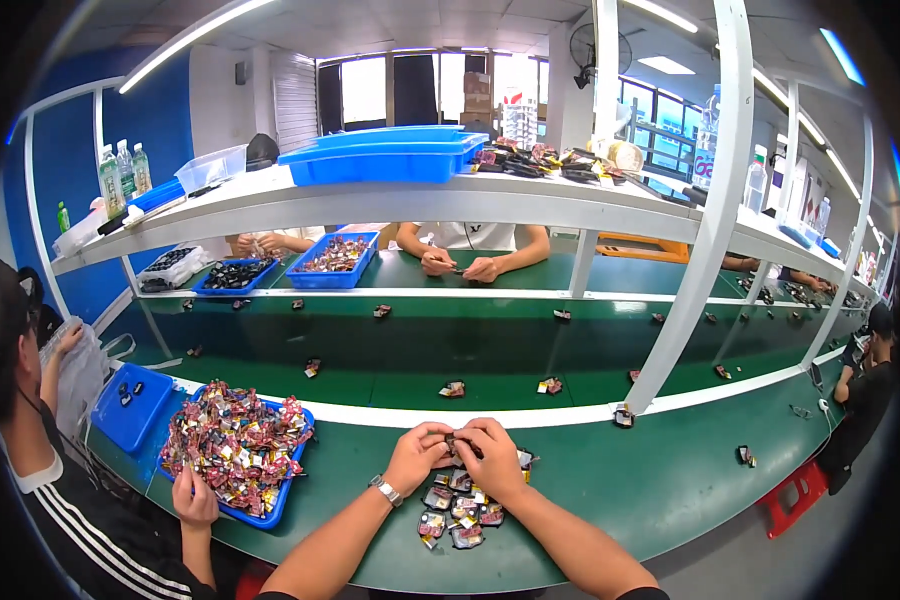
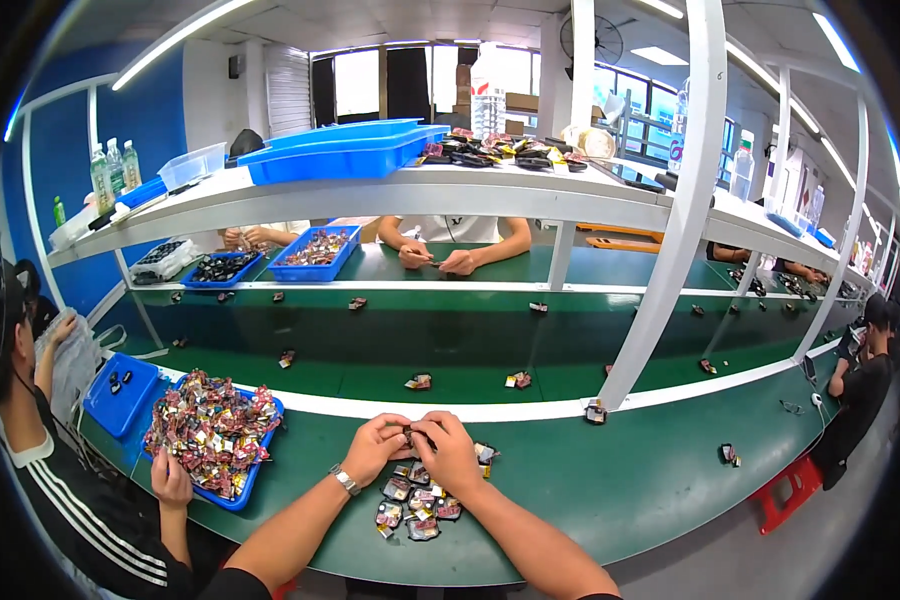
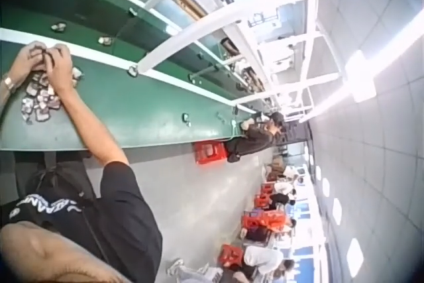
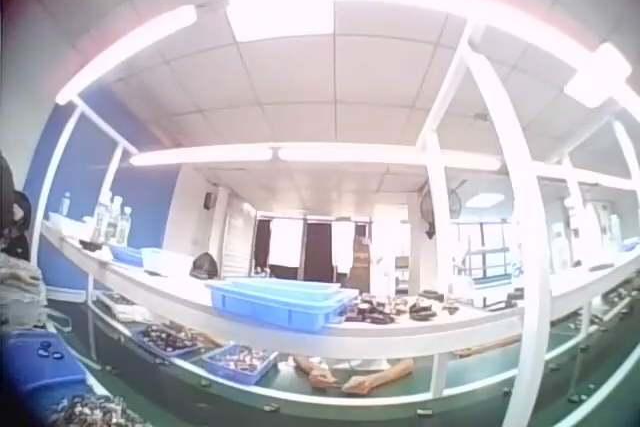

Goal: Sorting and assembling small electronic components on a production line workbench.

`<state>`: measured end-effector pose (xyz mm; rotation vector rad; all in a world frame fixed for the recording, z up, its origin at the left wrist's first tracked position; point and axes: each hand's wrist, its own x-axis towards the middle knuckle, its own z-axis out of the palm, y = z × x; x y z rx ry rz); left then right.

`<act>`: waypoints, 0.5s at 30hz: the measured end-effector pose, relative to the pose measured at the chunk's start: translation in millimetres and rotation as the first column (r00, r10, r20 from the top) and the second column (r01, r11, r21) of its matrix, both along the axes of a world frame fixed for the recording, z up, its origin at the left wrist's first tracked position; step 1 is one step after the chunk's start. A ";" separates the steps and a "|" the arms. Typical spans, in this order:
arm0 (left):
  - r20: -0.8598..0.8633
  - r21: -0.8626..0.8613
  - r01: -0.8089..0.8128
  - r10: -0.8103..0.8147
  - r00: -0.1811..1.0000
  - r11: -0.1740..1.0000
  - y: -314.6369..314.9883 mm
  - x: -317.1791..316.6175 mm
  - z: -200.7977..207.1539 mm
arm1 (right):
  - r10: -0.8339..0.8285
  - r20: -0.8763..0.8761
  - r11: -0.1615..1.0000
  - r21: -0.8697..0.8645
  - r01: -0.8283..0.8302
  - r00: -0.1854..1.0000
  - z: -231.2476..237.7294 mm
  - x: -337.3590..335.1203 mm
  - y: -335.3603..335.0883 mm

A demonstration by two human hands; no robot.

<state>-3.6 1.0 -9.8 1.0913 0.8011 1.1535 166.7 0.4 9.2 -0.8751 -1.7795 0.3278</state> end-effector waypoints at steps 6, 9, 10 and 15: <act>-0.007 -0.001 -0.012 0.012 1.000 1.000 -0.5 1.4 0.4 | -0.041 0.000 0.999 0.024 0.041 0.999 -0.6 -2.1 0.1; 0.001 -0.003 -0.006 0.006 1.000 1.000 0.2 3.5 2.0 | -0.059 -0.007 0.998 0.023 0.059 0.998 -0.8 -3.2 -1.0; 0.001 -0.003 -0.005 0.005 1.000 1.000 -0.2 4.0 3.0 | -0.064 -0.012 0.997 0.048 0.065 0.998 -1.7 -3.5 -0.7; -0.014 -0.003 -0.021 0.021 1.000 1.000 -0.2 2.5 1.6 | -0.148 0.097 0.977 0.171 0.130 0.984 3.8 -4.4 -4.5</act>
